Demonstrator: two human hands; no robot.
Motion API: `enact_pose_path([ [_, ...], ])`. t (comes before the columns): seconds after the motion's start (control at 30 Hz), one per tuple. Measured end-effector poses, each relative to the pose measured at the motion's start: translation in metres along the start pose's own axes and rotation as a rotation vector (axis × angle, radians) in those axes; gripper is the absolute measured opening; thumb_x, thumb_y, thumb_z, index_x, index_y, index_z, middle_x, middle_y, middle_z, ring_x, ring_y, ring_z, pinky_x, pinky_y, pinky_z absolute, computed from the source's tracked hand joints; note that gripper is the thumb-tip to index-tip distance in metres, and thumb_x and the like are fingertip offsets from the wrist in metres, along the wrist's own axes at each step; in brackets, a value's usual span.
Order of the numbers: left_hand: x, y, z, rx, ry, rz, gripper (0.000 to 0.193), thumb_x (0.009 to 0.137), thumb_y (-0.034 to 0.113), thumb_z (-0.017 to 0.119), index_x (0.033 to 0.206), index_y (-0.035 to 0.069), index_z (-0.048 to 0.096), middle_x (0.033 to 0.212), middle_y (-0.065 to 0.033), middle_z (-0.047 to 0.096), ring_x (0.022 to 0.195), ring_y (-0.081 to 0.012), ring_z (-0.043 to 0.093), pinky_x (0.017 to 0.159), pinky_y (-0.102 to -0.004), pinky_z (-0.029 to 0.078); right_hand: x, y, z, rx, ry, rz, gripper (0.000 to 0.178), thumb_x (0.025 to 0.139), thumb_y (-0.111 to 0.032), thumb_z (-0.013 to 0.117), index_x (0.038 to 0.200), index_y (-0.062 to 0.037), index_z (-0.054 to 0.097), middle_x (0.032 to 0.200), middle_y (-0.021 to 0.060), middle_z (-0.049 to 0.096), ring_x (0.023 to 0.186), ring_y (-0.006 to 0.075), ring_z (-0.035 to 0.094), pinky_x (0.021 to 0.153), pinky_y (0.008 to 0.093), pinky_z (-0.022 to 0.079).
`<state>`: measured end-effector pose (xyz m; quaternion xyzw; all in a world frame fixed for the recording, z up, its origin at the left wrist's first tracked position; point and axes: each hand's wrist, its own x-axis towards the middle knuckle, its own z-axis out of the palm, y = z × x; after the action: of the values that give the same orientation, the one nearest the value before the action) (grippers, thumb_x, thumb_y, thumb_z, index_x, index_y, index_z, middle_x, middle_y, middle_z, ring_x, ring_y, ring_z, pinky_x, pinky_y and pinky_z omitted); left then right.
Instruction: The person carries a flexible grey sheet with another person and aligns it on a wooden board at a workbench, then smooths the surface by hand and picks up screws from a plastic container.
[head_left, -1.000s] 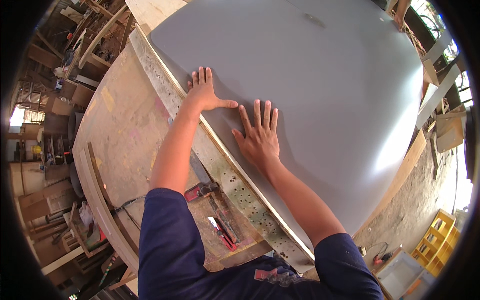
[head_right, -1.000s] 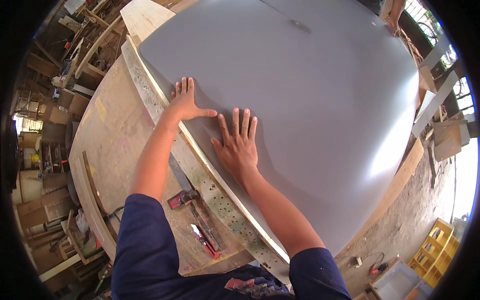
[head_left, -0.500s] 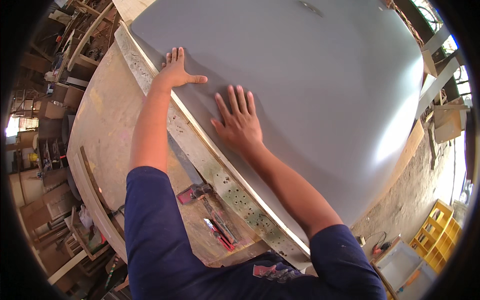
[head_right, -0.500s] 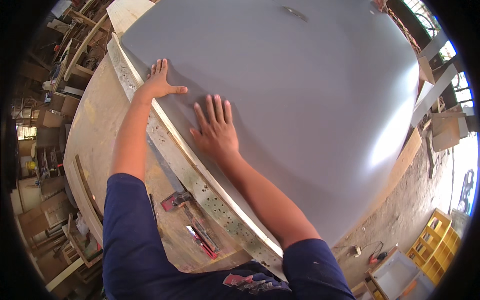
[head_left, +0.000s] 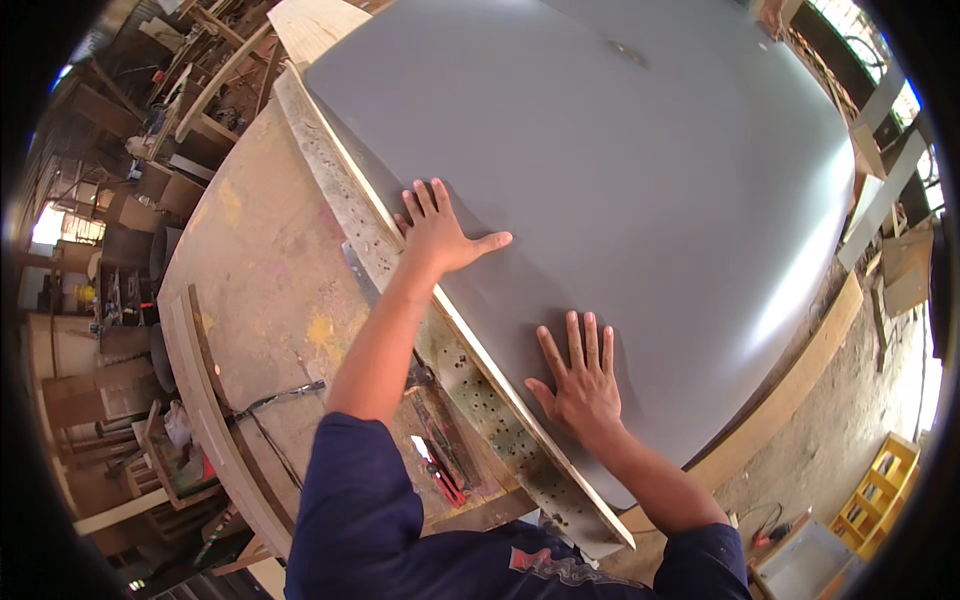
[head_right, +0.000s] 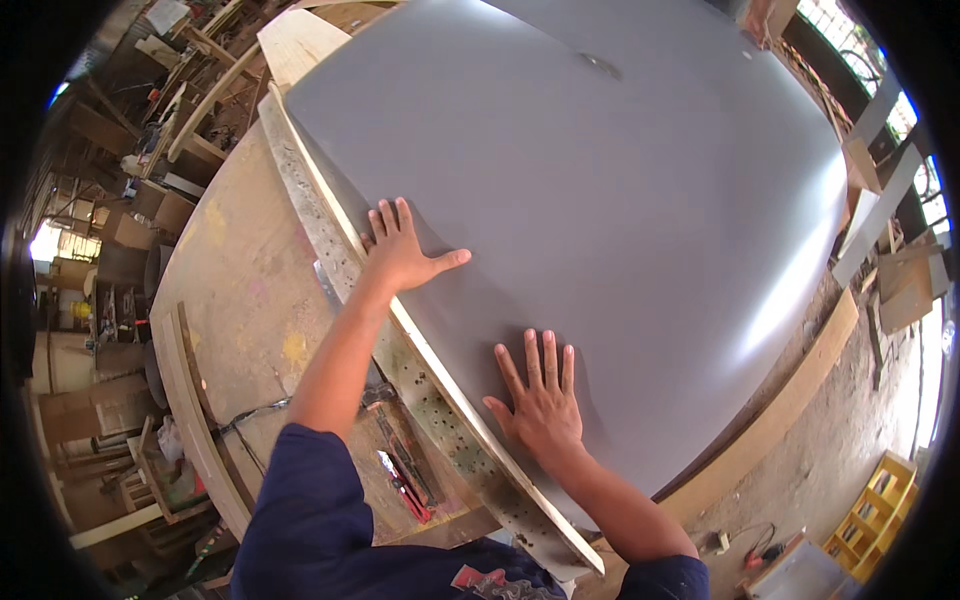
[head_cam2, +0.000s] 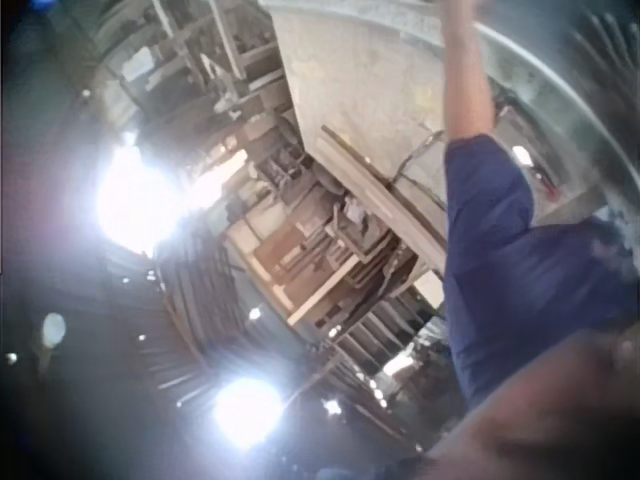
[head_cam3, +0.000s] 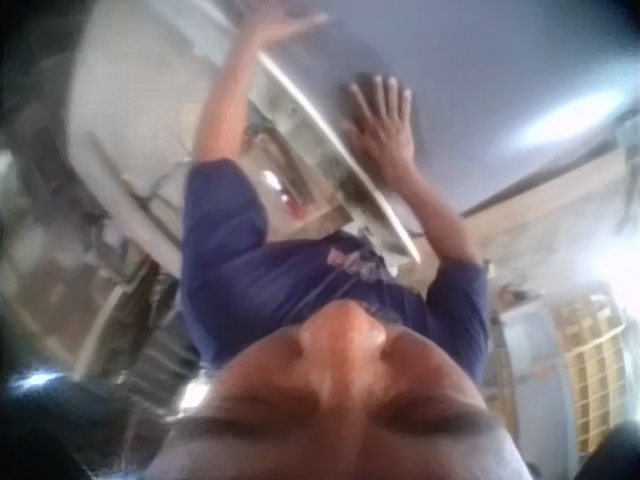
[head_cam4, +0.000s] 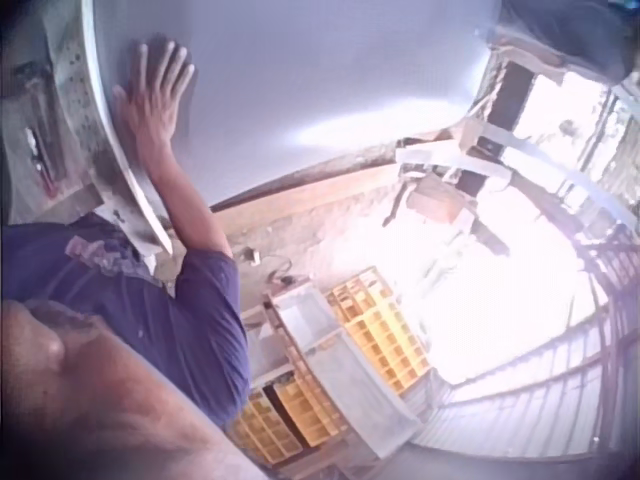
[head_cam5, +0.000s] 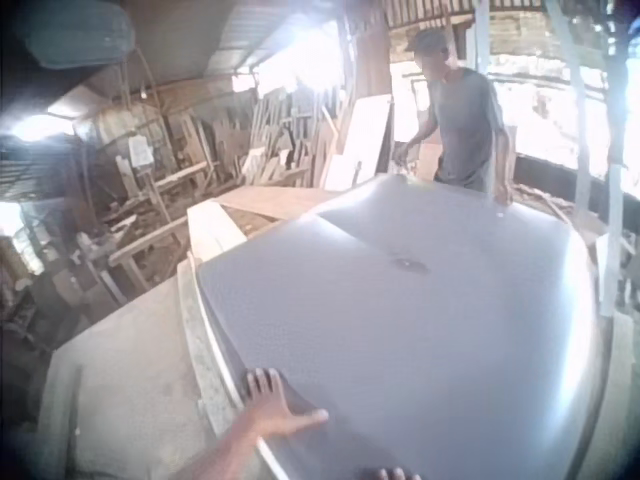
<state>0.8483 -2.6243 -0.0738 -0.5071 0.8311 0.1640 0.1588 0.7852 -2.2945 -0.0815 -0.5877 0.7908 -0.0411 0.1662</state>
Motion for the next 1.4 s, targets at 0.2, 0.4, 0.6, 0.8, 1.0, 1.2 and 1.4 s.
enact_pose_path([
  [0.2,-0.007,-0.014,-0.003,-0.021,0.028,0.015,0.169,0.058,0.098,0.073,0.167,-0.006,-0.002,0.173,-0.0349,-0.003,0.161,-0.0522,-0.003,0.128,-0.0666,0.010,0.008,-0.009,0.001,0.002,0.001,-0.049,0.077,0.107,-0.061,0.044,0.171,-0.0225,0.024,0.177,0.0244,0.007,0.163,0.0468,0.001,0.130,0.0644,0.001],
  [0.4,-0.001,-0.009,-0.009,0.004,-0.043,-0.001,0.168,0.058,0.096,0.074,0.167,-0.005,-0.003,0.174,-0.0335,-0.003,0.162,-0.0514,-0.004,0.128,-0.0664,0.010,0.016,-0.012,0.004,0.028,0.033,-0.057,0.078,0.106,-0.060,0.046,0.170,-0.0208,0.026,0.176,0.0252,0.007,0.162,0.0504,0.000,0.129,0.0674,0.000],
  [0.6,0.004,-0.014,-0.009,0.003,-0.044,-0.028,0.169,0.057,0.096,0.075,0.168,-0.004,-0.004,0.175,-0.0319,-0.004,0.162,-0.0503,-0.005,0.128,-0.0653,0.011,0.018,-0.018,0.002,0.016,0.055,-0.069,0.075,0.108,-0.061,0.039,0.170,-0.0210,0.027,0.176,0.0248,0.011,0.162,0.0500,0.000,0.129,0.0677,0.001],
  [0.8,-0.003,0.000,-0.013,0.033,-0.060,0.003,0.165,0.060,0.094,0.076,0.168,-0.004,-0.002,0.175,-0.0315,-0.003,0.163,-0.0482,-0.006,0.129,-0.0635,0.010,0.019,-0.016,0.003,0.049,0.106,-0.063,0.074,0.107,-0.062,0.039,0.169,-0.0230,0.029,0.176,0.0226,0.016,0.163,0.0476,0.003,0.130,0.0650,0.003],
  [1.0,-0.059,0.033,0.026,0.004,-0.002,0.037,0.156,0.072,0.089,0.071,0.164,-0.013,-0.002,0.172,-0.0384,-0.002,0.161,-0.0516,-0.006,0.129,-0.0639,0.007,0.011,-0.007,0.014,0.041,0.171,-0.062,0.074,0.108,-0.065,0.033,0.170,-0.0244,0.027,0.177,0.0198,0.016,0.164,0.0439,0.006,0.131,0.0621,0.003],
  [1.2,-0.112,0.094,0.063,-0.020,0.064,0.065,0.148,0.079,0.094,0.058,0.165,-0.011,-0.001,0.172,-0.0376,-0.002,0.162,-0.0501,-0.007,0.129,-0.0645,0.001,0.002,-0.002,0.016,0.056,0.291,-0.092,0.083,0.107,-0.062,0.038,0.164,-0.0009,0.035,0.173,0.0231,0.026,0.164,0.0405,0.013,0.134,0.0522,0.008],
  [1.4,-0.105,0.081,0.088,-0.094,0.290,0.011,0.130,0.088,0.090,0.047,0.168,-0.004,0.005,0.175,-0.0304,0.003,0.164,-0.0436,-0.002,0.129,-0.0650,0.001,-0.049,0.035,0.016,0.067,0.241,-0.161,0.083,0.104,-0.067,0.041,0.166,-0.0120,0.036,0.174,0.0205,0.024,0.164,0.0378,0.013,0.134,0.0497,0.008],
])
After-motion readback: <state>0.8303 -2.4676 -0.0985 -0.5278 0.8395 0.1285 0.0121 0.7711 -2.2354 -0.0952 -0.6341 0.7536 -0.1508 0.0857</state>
